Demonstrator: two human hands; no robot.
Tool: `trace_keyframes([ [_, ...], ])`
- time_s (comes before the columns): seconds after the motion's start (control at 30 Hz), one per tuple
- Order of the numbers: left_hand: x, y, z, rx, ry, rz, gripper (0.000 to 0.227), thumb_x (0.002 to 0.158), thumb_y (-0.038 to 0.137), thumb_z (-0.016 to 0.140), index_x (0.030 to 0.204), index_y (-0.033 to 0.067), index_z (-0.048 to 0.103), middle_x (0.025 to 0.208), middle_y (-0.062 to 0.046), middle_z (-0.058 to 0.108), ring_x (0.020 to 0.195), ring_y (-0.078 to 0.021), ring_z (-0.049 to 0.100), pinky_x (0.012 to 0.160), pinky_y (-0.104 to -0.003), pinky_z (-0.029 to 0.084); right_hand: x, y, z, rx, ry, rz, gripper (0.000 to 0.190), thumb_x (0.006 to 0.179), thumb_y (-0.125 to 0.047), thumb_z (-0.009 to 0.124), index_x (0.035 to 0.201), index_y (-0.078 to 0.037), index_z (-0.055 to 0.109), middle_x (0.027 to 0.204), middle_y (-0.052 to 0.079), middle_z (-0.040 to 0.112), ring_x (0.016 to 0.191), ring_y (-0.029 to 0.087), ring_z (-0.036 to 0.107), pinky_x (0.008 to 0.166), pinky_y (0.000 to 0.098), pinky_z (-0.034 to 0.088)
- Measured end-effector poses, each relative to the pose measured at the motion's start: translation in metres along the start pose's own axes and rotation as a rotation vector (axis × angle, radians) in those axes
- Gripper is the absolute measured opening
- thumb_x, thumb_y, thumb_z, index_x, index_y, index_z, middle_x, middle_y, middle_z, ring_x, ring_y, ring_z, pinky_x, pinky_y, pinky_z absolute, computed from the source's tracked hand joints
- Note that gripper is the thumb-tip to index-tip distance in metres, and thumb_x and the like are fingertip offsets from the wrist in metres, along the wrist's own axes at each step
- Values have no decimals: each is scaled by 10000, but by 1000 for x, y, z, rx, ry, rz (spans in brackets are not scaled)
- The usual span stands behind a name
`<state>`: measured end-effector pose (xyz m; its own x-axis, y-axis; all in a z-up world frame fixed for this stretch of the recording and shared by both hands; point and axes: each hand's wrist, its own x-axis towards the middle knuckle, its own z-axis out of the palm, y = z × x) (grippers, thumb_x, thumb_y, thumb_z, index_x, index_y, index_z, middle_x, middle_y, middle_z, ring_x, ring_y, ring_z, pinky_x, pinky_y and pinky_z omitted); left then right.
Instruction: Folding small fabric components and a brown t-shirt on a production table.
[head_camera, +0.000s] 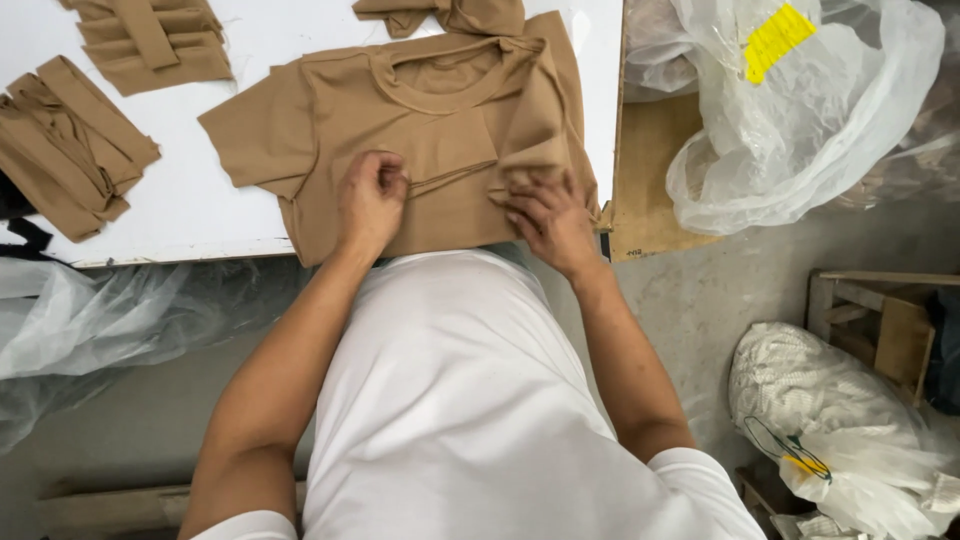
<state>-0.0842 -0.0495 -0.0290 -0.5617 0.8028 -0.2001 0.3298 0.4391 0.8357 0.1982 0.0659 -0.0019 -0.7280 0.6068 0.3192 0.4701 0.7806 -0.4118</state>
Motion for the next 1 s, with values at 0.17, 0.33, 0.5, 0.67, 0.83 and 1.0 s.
trace_keyframes([
  [0.17,-1,-1,27,121,-193,43,135,911,171,737,1035,117,731,888,-101,693,849,-299,727,729,-428,587,-25,-2,8,296,15,316,265,980,-119,716,1244,-134,696,1109,85,711,1052,328,712,916,449,568],
  [0.33,6,20,69,205,-382,130,194,929,174,709,1112,111,714,985,-118,724,971,-342,731,798,-447,598,-11,5,11,122,15,543,379,971,-362,761,1200,-101,611,983,72,597,908,295,679,779,438,566],
  [0.5,23,45,117,343,-486,253,361,947,157,667,1283,30,627,1163,-218,693,1120,-409,687,933,-507,569,0,13,37,-82,-254,607,536,839,-367,836,1270,-141,612,1098,98,596,998,390,676,834,540,565],
  [0.67,16,97,94,258,-475,193,235,1027,246,573,1123,52,664,1078,-204,666,1089,-451,674,934,-534,545,-10,6,19,34,151,505,119,1030,-218,663,1046,-144,754,903,60,666,866,310,700,754,409,578],
  [0.83,19,70,95,140,-450,31,393,1060,409,520,1041,38,649,955,-246,699,1018,-471,684,848,-568,536,-6,-10,9,246,175,474,291,992,-305,738,1197,-105,685,1057,100,646,983,334,694,820,426,587],
  [1.0,9,65,95,40,-483,-40,512,1065,485,481,876,34,632,897,-264,690,979,-486,677,806,-566,521,-2,-12,38,227,-107,419,474,856,-237,831,1244,-58,624,1099,173,619,1001,431,675,831,538,582],
])
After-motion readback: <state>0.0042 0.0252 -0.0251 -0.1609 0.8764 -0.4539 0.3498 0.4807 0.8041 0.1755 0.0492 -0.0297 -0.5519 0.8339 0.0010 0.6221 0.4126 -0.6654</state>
